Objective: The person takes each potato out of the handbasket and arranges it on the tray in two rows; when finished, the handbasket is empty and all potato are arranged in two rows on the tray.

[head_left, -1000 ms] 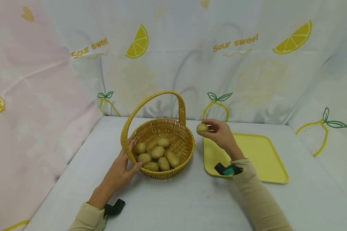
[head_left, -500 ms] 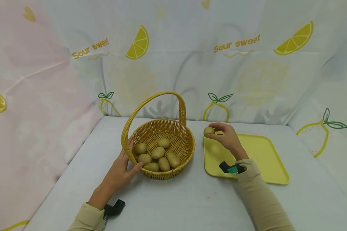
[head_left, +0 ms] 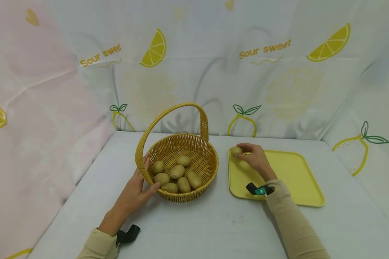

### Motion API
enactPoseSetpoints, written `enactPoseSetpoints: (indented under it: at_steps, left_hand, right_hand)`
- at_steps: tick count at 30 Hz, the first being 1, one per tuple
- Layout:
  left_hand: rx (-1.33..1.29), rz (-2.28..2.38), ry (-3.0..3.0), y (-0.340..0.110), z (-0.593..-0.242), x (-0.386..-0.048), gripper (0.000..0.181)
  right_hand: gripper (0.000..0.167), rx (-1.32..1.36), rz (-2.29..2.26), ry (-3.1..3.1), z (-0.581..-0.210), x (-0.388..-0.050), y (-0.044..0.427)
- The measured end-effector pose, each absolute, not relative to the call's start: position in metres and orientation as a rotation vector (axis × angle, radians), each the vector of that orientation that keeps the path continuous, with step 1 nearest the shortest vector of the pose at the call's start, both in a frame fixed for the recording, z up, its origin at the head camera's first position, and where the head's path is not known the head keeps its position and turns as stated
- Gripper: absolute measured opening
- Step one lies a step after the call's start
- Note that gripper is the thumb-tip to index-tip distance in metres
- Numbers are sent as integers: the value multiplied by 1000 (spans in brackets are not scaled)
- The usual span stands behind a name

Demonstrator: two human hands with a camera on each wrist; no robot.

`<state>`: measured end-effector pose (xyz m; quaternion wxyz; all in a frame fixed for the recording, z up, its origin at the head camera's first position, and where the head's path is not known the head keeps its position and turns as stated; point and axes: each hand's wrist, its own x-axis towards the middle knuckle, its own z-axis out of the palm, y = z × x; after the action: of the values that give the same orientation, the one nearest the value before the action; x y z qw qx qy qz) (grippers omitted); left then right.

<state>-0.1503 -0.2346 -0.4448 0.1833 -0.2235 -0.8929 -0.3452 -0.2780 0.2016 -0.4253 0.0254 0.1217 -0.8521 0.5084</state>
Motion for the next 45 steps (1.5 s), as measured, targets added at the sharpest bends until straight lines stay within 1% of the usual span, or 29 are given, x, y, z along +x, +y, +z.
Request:
enactPoseSetpoints:
  at_steps: [8,22,29,34,38,45]
  left_hand:
    - [-644,-964,-2510,-234,-446,-149,90]
    - [-623,-946,-2518,-234,-448,-149,90]
    - [-630,-954,-2520,-234,-447,-149,90]
    - [-628,-963,-2522,-234,-445,-150,91]
    - [-626,-963,-2519,-234,-445,-149,91]
    - [-621,-962,-2523,-233,-445,-150,90]
  right_hand:
    - [44,384,1534,-2625,-438,-281,202]
    - [44,422,1393,-2713,-444,-284,204]
    - [49,438,1360,-2723,-442,-283,205]
    - [49,440,1358,-2713,-438,-282,204]
    - [45,450,1304,-2669,-430,-281,202]
    - [39,528,1399,-2548,-397,-274,181]
